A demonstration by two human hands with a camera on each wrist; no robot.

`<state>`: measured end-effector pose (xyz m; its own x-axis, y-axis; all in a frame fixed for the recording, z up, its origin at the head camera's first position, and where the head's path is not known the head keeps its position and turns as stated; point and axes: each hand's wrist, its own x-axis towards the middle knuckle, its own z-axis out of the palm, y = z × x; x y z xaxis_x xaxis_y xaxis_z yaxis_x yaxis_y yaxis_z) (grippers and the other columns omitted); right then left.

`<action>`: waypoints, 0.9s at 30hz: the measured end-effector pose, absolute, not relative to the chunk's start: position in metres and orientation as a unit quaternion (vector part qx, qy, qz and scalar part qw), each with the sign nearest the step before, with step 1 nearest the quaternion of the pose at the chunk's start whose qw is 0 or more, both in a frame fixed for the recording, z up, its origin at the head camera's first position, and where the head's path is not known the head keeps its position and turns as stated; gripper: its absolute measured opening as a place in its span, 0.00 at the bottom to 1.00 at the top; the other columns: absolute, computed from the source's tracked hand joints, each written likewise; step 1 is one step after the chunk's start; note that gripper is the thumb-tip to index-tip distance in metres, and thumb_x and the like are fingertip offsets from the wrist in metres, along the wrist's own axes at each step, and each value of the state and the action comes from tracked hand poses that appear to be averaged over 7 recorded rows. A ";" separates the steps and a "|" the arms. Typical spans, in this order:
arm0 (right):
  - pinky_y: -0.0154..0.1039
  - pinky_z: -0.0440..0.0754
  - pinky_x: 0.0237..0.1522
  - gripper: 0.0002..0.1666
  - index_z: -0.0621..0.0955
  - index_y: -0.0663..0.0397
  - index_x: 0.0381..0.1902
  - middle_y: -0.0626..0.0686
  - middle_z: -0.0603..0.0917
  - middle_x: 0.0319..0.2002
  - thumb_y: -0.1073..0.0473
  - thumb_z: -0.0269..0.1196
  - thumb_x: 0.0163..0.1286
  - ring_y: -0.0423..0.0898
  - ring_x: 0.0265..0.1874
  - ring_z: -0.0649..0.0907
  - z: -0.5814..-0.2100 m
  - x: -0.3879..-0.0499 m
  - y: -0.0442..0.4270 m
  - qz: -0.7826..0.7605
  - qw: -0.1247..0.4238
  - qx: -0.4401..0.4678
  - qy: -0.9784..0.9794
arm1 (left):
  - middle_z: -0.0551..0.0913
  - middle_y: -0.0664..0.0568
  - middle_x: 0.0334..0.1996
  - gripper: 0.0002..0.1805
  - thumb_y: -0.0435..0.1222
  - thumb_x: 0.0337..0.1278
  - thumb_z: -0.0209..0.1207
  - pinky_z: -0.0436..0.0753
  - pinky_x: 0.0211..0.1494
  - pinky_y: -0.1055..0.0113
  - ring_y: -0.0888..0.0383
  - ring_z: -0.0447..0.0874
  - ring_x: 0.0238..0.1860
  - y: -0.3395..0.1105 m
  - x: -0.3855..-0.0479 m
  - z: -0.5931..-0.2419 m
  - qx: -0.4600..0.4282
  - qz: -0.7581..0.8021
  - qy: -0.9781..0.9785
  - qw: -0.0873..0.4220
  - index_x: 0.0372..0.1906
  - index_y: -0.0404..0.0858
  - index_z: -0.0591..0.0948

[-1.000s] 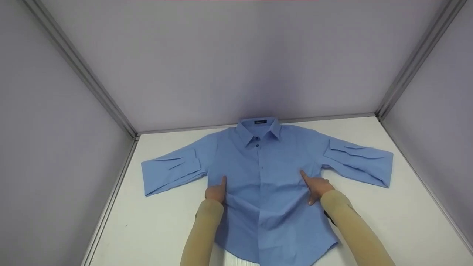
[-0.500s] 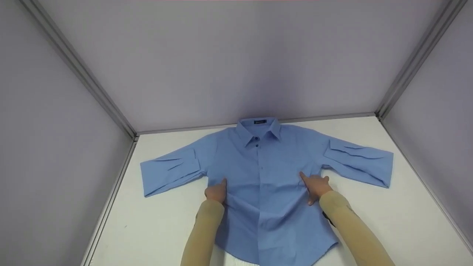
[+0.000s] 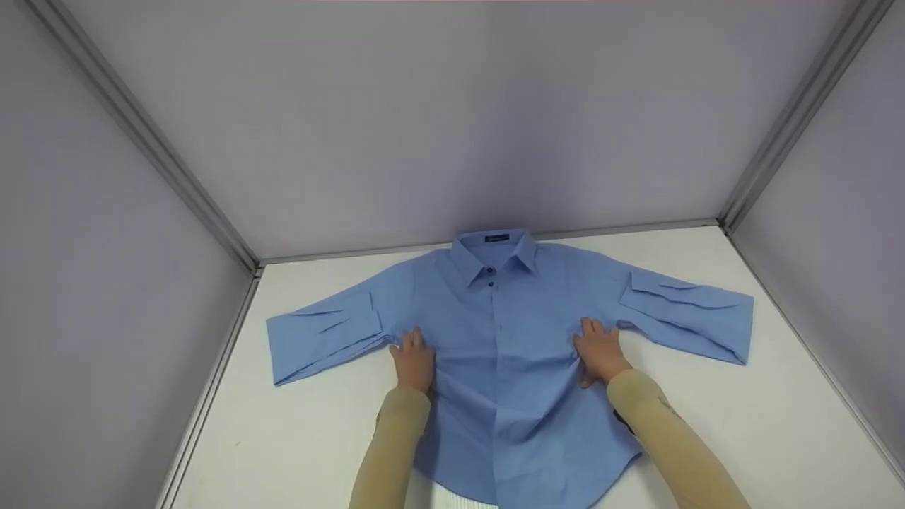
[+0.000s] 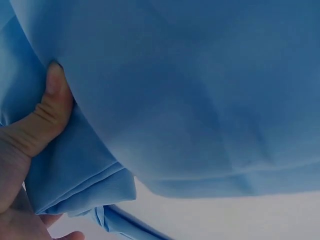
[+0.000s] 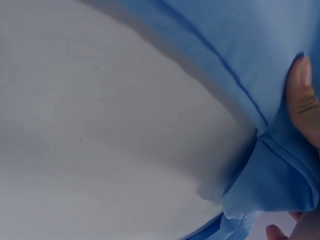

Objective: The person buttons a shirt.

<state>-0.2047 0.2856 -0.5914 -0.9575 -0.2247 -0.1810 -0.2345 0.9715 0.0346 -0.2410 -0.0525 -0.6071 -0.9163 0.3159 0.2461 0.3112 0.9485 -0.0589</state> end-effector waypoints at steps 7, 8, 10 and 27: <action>0.72 0.47 0.47 0.49 0.76 0.61 0.47 0.75 0.55 0.59 0.48 0.78 0.21 0.70 0.58 0.55 -0.592 -0.209 0.288 0.005 0.097 -0.099 0.990 | 0.70 0.40 0.53 0.11 0.32 0.50 0.50 0.69 0.43 0.42 0.41 0.65 0.55 -0.049 -0.250 -0.615 -0.165 -0.013 -0.980 0.106 0.28 0.39 0.84; 0.73 0.47 0.46 0.49 0.76 0.60 0.47 0.76 0.54 0.59 0.48 0.78 0.21 0.70 0.58 0.54 -0.592 -0.210 0.289 0.003 0.097 -0.095 0.991 | 0.70 0.40 0.54 0.11 0.32 0.50 0.50 0.69 0.43 0.42 0.41 0.64 0.56 -0.048 -0.251 -0.616 -0.165 -0.014 -0.980 0.106 0.29 0.38 0.84; 0.73 0.46 0.46 0.52 0.75 0.58 0.49 0.77 0.53 0.59 0.47 0.77 0.20 0.71 0.58 0.53 -0.592 -0.210 0.290 0.003 0.096 -0.088 0.991 | 0.69 0.40 0.54 0.11 0.32 0.50 0.49 0.68 0.43 0.41 0.41 0.64 0.56 -0.047 -0.254 -0.617 -0.167 -0.013 -0.980 0.107 0.29 0.38 0.84; 0.76 0.42 0.42 0.40 0.74 0.54 0.36 0.78 0.54 0.58 0.47 0.77 0.22 0.71 0.59 0.53 -0.597 -0.224 0.292 -0.017 0.094 -0.085 0.992 | 0.69 0.43 0.56 0.11 0.29 0.51 0.50 0.66 0.45 0.40 0.42 0.61 0.59 -0.043 -0.272 -0.622 -0.183 -0.046 -0.981 0.053 0.30 0.37 0.84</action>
<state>-0.2243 0.2917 -0.5970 -0.9679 -0.1709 -0.1843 -0.1647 0.9851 -0.0489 -0.2719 -0.0428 -0.6221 -0.9273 0.3545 0.1202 0.3642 0.9287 0.0703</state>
